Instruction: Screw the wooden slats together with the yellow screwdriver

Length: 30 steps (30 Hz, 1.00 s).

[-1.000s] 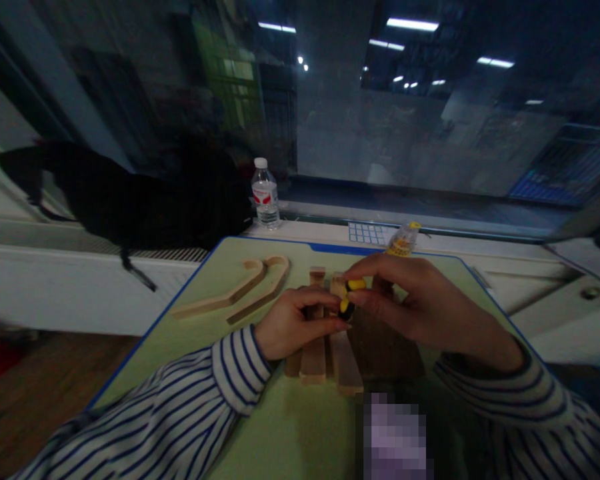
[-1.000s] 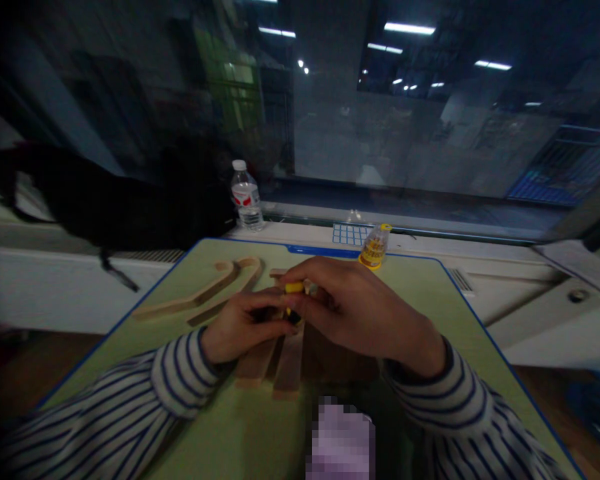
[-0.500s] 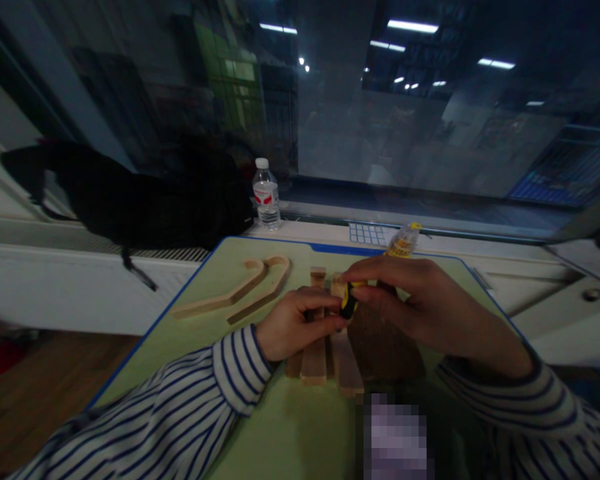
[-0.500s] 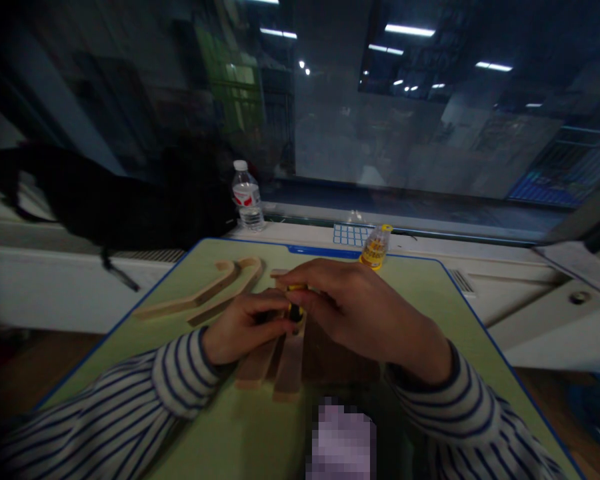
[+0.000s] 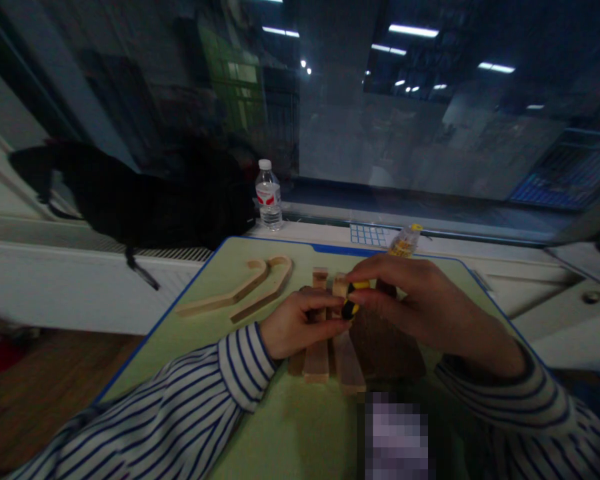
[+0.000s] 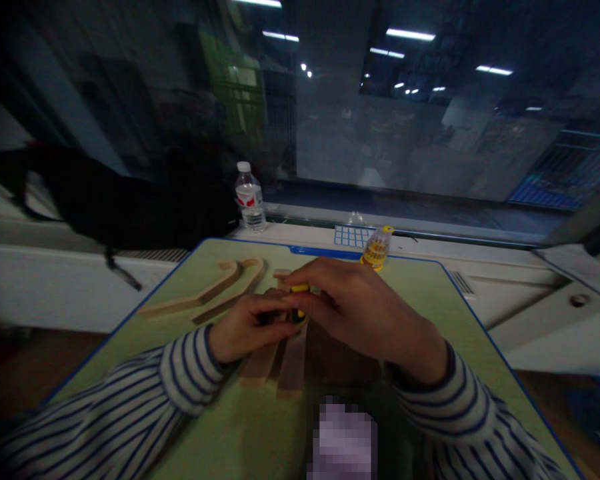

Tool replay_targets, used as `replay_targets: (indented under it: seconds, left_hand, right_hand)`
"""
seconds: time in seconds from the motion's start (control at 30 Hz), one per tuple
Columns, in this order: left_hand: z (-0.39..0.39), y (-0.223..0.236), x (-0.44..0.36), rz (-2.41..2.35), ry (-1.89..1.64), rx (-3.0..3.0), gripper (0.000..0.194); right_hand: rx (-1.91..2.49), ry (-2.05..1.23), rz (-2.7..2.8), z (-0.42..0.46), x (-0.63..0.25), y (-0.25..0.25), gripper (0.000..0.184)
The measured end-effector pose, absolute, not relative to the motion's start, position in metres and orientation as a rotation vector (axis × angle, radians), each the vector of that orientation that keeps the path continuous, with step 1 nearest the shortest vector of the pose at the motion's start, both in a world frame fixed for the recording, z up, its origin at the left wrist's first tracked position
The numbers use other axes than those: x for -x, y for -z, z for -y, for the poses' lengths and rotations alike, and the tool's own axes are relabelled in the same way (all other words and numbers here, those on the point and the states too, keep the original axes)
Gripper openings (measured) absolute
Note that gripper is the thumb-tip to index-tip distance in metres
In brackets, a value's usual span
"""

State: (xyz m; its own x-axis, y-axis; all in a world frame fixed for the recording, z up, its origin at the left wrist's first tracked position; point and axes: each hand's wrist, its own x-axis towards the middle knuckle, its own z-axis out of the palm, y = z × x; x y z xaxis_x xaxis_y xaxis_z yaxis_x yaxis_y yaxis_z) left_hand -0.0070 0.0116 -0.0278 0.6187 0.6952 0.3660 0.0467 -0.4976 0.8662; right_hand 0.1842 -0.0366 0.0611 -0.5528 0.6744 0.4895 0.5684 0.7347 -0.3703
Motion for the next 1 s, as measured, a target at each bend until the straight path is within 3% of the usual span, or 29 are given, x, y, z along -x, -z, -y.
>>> replay_targets:
  seconds: [0.43,0.7,1.0]
  left_hand:
    - [-0.009,0.025,0.007,-0.575,-0.913,-1.819,0.018]
    - [-0.011,0.036,0.005,-0.605,-0.944,-1.687,0.032]
    - [-0.009,0.026,0.007,-0.615,-0.894,-1.775,0.02]
  right_hand:
    - [0.964,-0.217,2.337,0.047,-0.182,-0.067,0.035]
    - [0.859,-0.266,2.363,0.043,-0.182,-0.066,0.032]
    - [0.888,-0.3,2.342,0.042,-0.181,-0.064,0.027]
